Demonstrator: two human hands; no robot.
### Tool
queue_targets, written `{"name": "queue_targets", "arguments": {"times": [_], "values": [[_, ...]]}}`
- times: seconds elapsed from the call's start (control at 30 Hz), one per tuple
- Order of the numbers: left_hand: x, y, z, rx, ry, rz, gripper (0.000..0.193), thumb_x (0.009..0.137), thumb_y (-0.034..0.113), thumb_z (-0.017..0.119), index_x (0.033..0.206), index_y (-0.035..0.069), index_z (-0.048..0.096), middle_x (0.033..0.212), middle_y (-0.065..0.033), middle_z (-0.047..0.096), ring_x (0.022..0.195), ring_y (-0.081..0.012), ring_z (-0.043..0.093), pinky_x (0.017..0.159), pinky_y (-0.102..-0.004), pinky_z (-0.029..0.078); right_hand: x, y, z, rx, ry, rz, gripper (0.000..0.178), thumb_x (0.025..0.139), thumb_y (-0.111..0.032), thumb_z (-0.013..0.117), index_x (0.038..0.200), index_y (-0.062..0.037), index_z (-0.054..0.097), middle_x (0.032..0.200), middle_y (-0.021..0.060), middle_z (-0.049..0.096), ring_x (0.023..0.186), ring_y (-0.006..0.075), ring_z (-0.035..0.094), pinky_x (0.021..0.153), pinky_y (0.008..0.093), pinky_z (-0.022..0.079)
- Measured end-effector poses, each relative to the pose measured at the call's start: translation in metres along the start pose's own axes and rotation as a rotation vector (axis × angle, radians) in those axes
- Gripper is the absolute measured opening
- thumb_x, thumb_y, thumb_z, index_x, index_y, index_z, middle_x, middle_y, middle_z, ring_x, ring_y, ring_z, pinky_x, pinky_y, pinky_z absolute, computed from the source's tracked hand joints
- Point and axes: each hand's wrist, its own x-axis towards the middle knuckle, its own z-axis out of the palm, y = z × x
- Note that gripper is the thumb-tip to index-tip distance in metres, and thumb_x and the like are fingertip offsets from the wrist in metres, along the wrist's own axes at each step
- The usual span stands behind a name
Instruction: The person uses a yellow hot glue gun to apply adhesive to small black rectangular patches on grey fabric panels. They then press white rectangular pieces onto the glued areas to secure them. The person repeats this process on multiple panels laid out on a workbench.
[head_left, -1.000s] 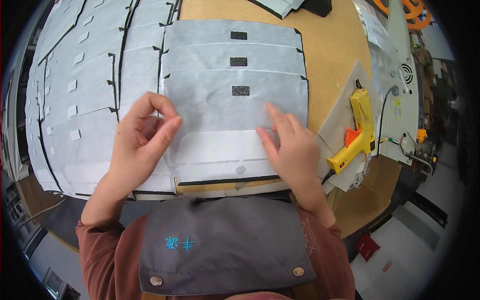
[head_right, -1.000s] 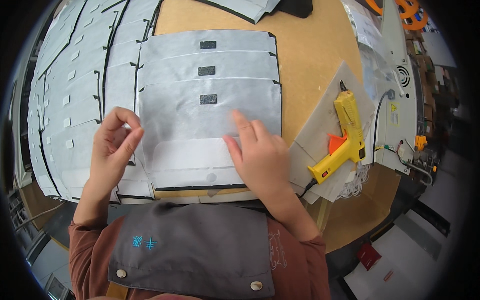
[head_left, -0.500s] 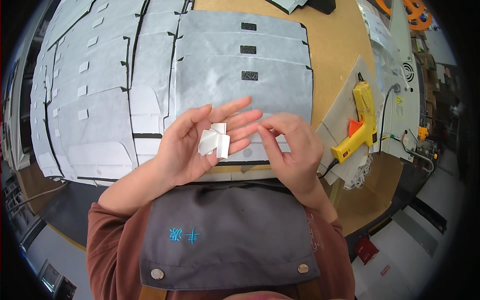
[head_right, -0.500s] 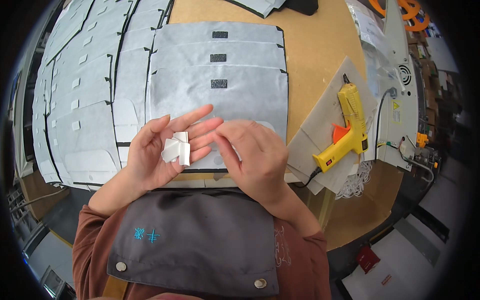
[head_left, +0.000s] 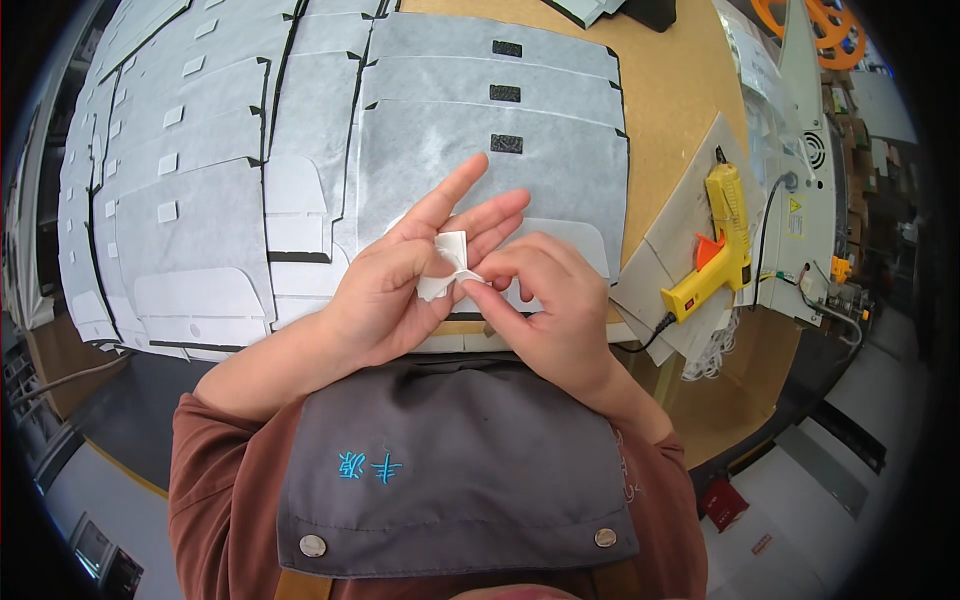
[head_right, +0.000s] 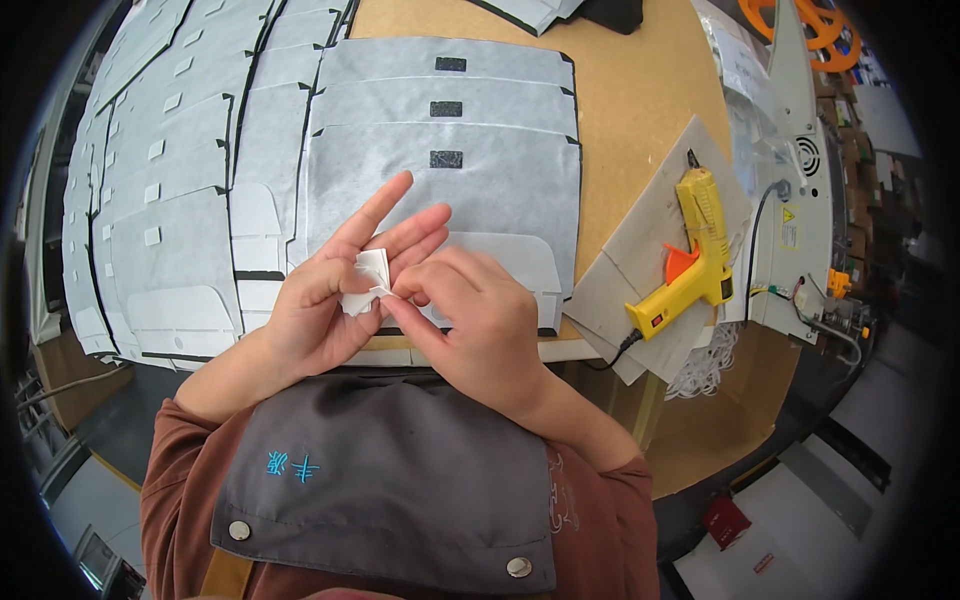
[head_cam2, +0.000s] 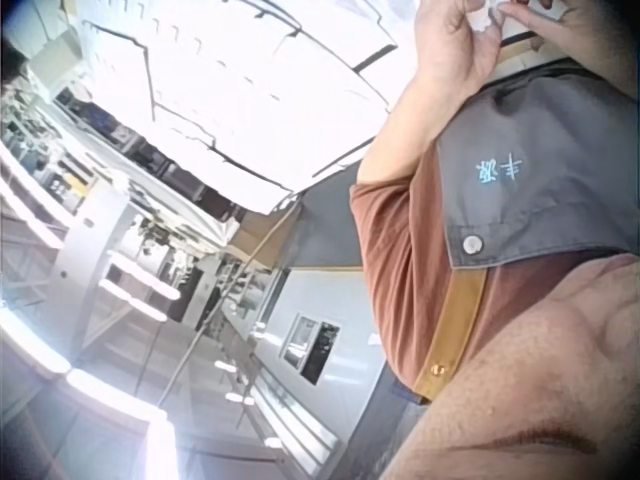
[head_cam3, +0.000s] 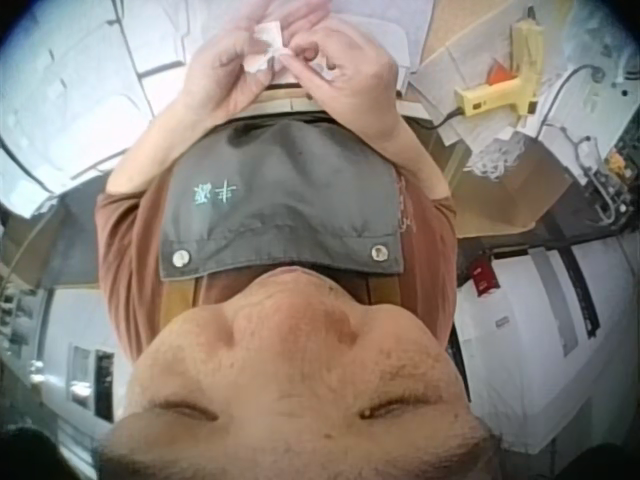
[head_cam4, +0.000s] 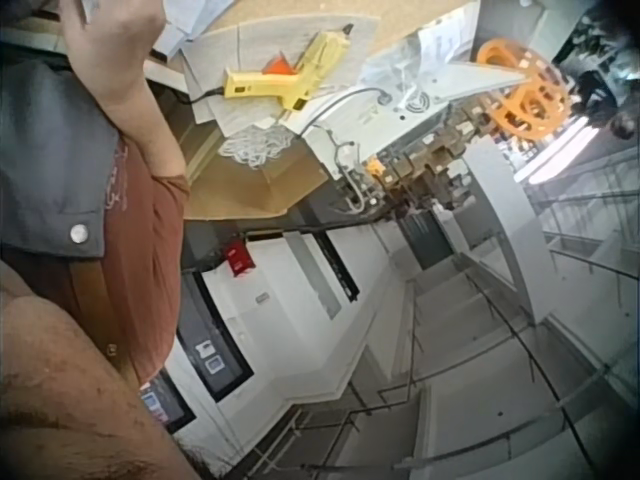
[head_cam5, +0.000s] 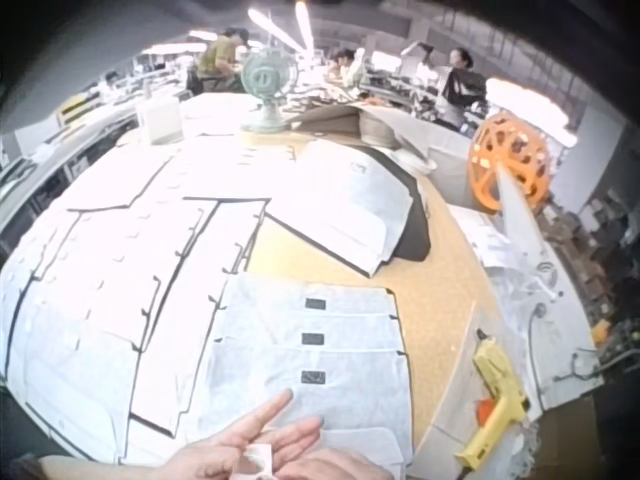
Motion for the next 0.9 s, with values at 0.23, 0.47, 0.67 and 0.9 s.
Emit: {"name": "queue_targets", "arguments": {"times": [0.23,0.47,0.67,0.9], "values": [[-0.008,0.009,-0.006,0.415,0.285,-0.165,0.020,0.100,0.019,0.055,0.106,0.001,0.063,0.083,-0.0035,0.064,0.064,-0.0044,0.053,0.053,-0.0161,0.043,0.001,0.012,-0.010,-0.154,0.147,-0.199,0.024,0.072,0.004,0.074,0.093,-0.0029,0.066,0.092,0.0091,0.067,0.070,0.0203,0.065,0.054,0.0282,0.051],[0.001,0.013,-0.007,0.650,0.113,-0.185,0.023,0.100,0.023,0.060,0.086,0.005,0.064,0.061,0.0056,0.047,0.047,-0.0020,0.028,0.042,-0.0199,0.023,0.002,0.019,-0.015,-0.269,0.095,-0.411,0.027,0.072,0.003,0.070,0.099,0.0003,0.068,0.098,0.0106,0.066,0.077,0.0211,0.066,0.058,0.0271,0.054],[0.011,0.039,0.004,1.059,-0.014,-0.164,0.018,0.098,0.018,0.062,0.088,0.003,0.064,0.073,0.0043,0.056,0.066,-0.0035,0.044,0.058,-0.0212,0.035,0.007,0.011,-0.010,0.275,0.233,0.238,0.014,0.081,-0.001,0.074,0.093,0.0004,0.067,0.090,0.0063,0.065,0.070,0.0144,0.062,0.062,0.0253,0.050],[0.032,0.054,-0.003,1.272,-0.243,0.041,0.010,0.092,0.009,0.068,0.086,0.001,0.065,0.074,-0.0024,0.059,0.067,-0.0117,0.050,0.059,-0.0274,0.040,0.012,0.033,-0.023,0.526,-0.057,0.408,0.009,0.085,-0.004,0.074,0.086,-0.0010,0.066,0.076,0.0023,0.063,0.063,0.0072,0.057,0.058,0.0224,0.045]]}}
